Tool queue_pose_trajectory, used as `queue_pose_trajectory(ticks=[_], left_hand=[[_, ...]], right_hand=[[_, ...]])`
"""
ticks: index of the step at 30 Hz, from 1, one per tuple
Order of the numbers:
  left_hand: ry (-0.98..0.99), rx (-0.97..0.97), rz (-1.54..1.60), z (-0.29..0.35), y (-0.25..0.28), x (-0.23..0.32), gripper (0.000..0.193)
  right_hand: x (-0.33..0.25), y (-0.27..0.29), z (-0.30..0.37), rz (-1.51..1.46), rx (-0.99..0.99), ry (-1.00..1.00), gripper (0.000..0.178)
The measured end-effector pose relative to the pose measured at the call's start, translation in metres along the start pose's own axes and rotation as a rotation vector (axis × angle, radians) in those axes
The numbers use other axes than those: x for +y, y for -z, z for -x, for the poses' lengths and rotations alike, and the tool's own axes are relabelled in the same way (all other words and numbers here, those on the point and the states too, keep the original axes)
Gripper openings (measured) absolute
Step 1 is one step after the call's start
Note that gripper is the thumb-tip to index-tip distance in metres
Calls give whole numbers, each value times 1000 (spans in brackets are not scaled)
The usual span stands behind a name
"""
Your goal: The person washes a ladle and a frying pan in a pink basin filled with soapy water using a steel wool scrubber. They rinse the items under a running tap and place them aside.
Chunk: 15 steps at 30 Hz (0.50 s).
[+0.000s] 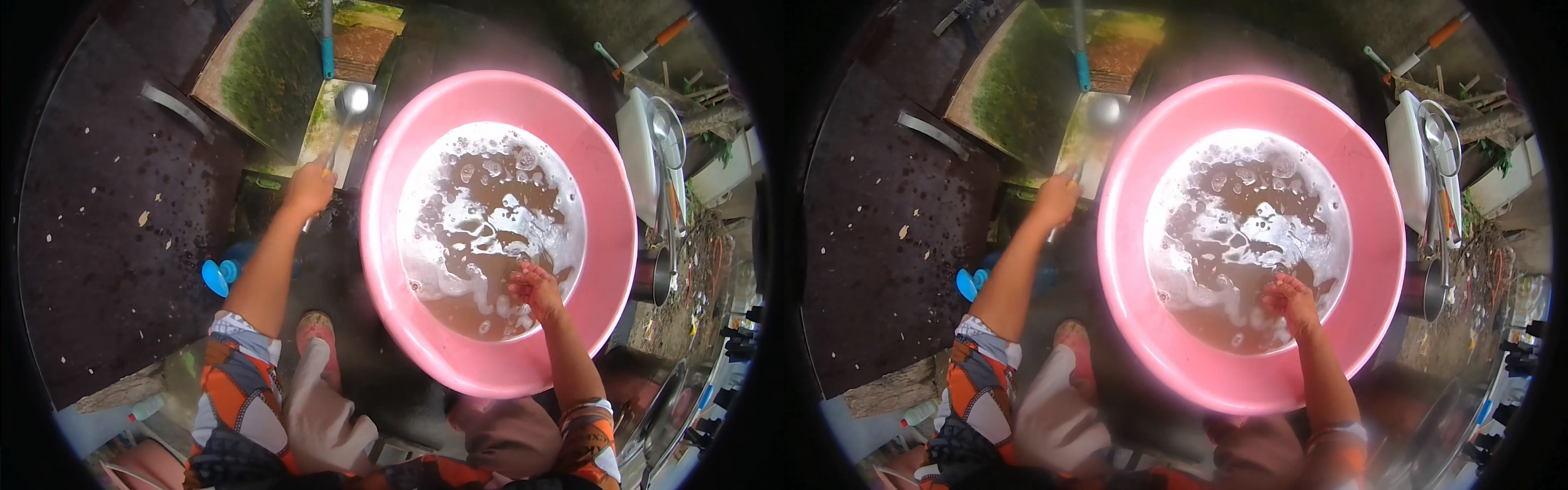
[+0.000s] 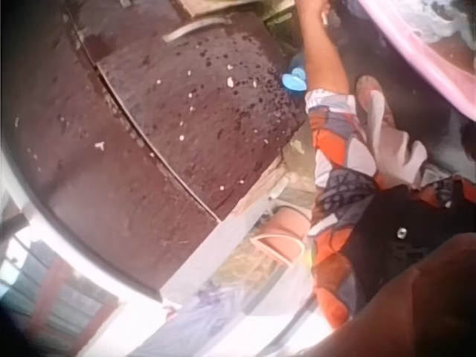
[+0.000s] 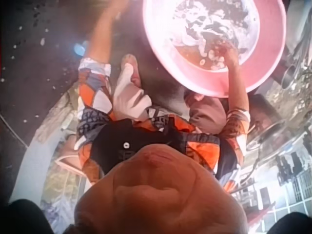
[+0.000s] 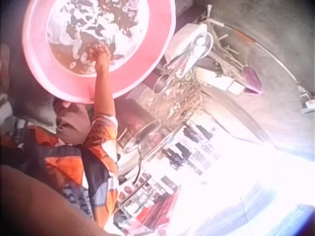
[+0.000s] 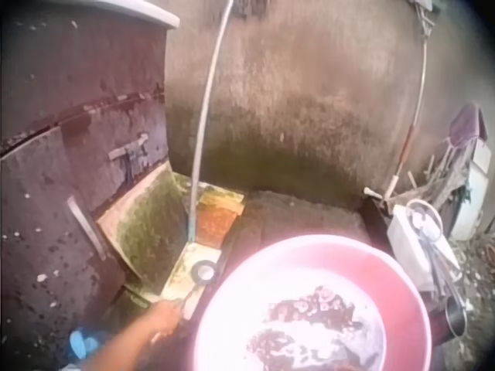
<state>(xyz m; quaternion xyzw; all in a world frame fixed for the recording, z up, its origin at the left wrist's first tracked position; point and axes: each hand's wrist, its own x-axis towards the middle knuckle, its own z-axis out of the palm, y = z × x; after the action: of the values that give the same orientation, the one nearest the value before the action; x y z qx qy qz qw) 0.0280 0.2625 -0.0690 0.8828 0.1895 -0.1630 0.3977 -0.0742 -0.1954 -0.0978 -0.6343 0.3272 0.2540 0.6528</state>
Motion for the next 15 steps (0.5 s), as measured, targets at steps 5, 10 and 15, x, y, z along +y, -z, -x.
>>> queue_pose_trajectory(ticks=[5, 10, 15], left_hand=[[-183, 167, -55, -20, -5, -10, 50], [-8, -64, 0, -25, 6, 15, 51], [-28, 1, 25, -23, 8, 24, 54]], right_hand=[[2, 0, 2, 6, -11, 5, 27], [5, 5, 1, -5, -6, 5, 28], [8, 8, -1, -19, 7, 5, 28]])
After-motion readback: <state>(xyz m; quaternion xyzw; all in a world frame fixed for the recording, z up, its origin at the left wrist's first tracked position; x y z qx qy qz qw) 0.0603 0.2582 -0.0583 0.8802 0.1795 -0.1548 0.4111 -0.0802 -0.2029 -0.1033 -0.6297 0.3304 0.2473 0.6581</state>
